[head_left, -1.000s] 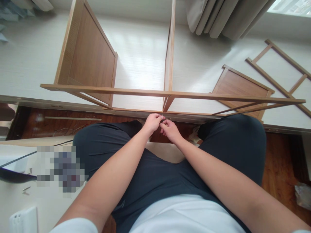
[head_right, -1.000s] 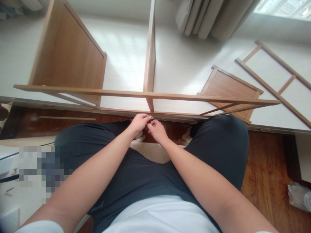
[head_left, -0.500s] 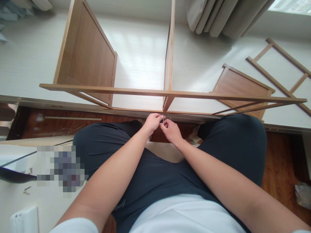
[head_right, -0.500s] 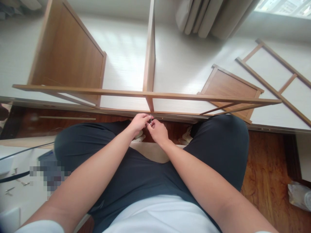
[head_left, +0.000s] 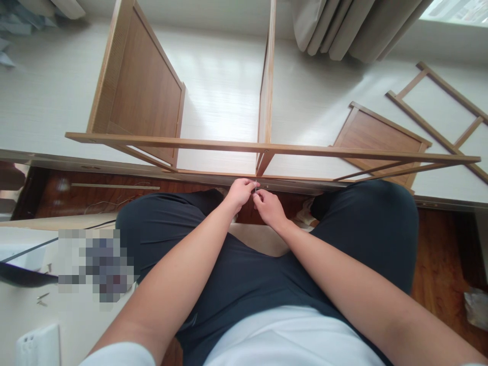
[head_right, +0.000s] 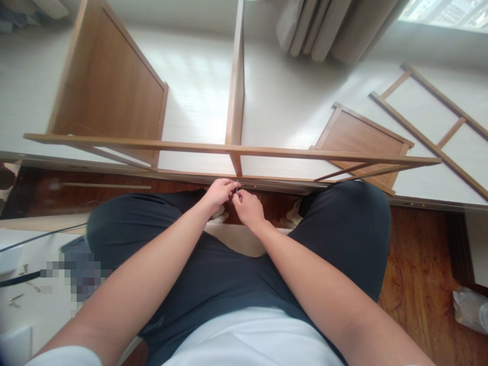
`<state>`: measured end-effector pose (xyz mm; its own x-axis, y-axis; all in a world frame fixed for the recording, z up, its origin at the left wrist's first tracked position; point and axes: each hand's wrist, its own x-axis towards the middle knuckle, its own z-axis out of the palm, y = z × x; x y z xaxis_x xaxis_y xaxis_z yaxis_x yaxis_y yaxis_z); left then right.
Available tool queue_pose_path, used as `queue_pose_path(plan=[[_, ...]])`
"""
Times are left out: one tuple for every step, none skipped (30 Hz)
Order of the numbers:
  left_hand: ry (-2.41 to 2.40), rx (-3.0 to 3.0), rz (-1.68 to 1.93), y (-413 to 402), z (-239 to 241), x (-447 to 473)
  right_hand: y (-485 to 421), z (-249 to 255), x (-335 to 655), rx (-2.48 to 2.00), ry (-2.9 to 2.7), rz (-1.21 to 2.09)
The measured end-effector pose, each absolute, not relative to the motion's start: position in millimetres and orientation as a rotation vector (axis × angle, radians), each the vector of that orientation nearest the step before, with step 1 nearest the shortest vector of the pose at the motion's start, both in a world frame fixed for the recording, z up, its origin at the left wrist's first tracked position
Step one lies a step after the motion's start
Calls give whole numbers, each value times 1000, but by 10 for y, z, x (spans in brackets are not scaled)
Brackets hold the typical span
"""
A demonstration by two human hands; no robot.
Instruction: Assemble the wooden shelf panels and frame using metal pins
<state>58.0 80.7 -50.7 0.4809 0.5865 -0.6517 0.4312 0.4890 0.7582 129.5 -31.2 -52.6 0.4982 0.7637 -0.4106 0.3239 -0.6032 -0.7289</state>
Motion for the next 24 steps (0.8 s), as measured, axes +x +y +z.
queue_pose_path(plan=[[1132, 1123, 125, 808, -504, 580, -314, -530, 1299, -2158, -894, 993], [1134, 1126, 126, 809, -502, 581, -316, -537, 1302, -2144, -898, 997], [1135, 1129, 127, 810, -502, 581, -319, -547, 1305, -2126, -897, 1003], [1133, 1129, 126, 810, -505, 581, -322, -560, 1307, -2102, -890, 1009], [1129, 1127, 123, 810, -508, 581, -324, -577, 1307, -2074, -875, 1020], [1126, 1123, 120, 809, -513, 580, -324, -596, 1306, -2042, -852, 1035], [1124, 1119, 115, 808, -520, 578, -322, -618, 1302, -2005, -817, 1053], [1121, 1116, 112, 807, -526, 576, -319, -643, 1298, -1965, -772, 1078], [1119, 1114, 110, 806, -534, 574, -313, -669, 1293, -1919, -719, 1112], [1116, 1113, 109, 805, -542, 571, -306, -696, 1289, -1871, -661, 1156], [1116, 1114, 110, 804, -549, 570, -300, -724, 1287, -1825, -602, 1205], [1115, 1118, 111, 805, -557, 569, -296, -749, 1288, -1790, -549, 1251], [1117, 1127, 116, 806, -563, 568, -294, -768, 1294, -1776, -508, 1277], [1123, 1141, 124, 808, -569, 568, -295, -775, 1303, -1790, -482, 1269], [1128, 1160, 131, 811, -572, 569, -301, -765, 1315, -1831, -468, 1220], [1134, 1182, 140, 814, -573, 569, -311, -730, 1327, -1886, -465, 1139], [1139, 1202, 146, 817, -571, 569, -328, -664, 1336, -1933, -472, 1040], [1141, 1217, 147, 820, -567, 568, -354, -562, 1338, -1957, -486, 947], [1139, 1228, 143, 822, -560, 567, -391, -421, 1332, -1934, -508, 904], [1136, 1236, 136, 824, -552, 565, -444, -242, 1316, -1854, -546, 900], [1132, 1245, 127, 825, -544, 562, -516, -31, 1292, -1741, -585, 928], [1131, 1255, 121, 825, -536, 560, -611, 205, 1265, -1634, -609, 974], [1132, 1263, 120, 824, -529, 558, -731, 453, 1241, -1549, -618, 1016], [1136, 1270, 124, 823, -524, 556, -876, 702, 1227, -1488, -608, 1050]])
